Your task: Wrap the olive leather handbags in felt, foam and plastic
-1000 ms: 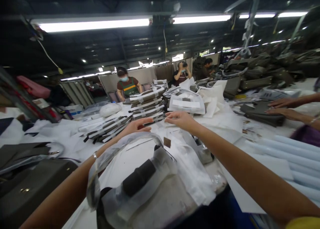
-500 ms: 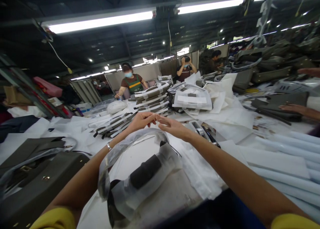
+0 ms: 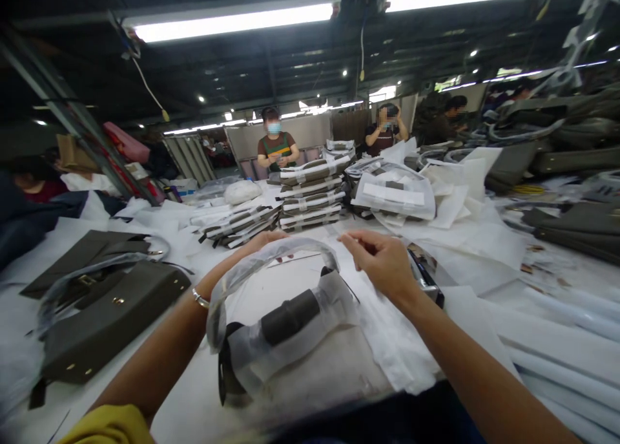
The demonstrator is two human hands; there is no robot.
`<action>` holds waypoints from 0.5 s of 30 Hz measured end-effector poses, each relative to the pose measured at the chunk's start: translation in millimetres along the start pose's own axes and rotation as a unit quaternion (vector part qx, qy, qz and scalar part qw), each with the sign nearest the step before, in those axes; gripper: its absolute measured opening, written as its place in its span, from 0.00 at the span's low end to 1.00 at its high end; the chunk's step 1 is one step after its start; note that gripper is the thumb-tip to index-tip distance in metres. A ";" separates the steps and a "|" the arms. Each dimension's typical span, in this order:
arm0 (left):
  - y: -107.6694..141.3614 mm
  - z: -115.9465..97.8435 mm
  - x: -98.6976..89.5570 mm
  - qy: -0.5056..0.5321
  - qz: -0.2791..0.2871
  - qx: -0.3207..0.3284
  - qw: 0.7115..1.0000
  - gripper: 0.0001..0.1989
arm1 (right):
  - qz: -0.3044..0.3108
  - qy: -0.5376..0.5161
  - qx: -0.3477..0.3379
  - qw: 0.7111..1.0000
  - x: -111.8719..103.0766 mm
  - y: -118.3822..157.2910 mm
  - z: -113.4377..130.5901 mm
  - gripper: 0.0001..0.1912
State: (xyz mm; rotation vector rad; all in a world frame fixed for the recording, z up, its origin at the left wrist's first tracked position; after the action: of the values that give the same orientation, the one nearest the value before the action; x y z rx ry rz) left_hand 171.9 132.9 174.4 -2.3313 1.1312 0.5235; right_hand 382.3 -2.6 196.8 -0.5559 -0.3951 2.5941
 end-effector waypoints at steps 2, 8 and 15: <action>31.5 14.0 8.6 0.019 0.037 -0.027 0.999 0.20 | 0.079 0.056 0.003 0.995 18.0 23.9 0.8 0.16; 67.9 10.0 42.9 0.130 0.103 -0.011 0.986 0.32 | 0.244 0.011 0.069 0.967 103.4 55.8 -18.2 0.15; 69.2 9.9 45.6 0.150 0.075 -0.027 0.986 0.26 | 0.245 -0.038 0.089 0.965 141.2 54.5 -15.2 0.20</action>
State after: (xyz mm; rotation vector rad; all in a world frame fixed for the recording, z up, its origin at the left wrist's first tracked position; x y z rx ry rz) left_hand 141.6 73.7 124.0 -2.4402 1.4553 0.2615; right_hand 253.8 22.2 119.2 -0.5458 -0.0447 3.0903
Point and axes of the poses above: each hand's wrist, its own y-axis away from the middle knuckle, its own x-axis out of the palm, z = x × y, the point moved 8 cm from there along -y, towards the middle knuckle, and after that the axes turned 10 degrees about x, right-handed, at the moved point
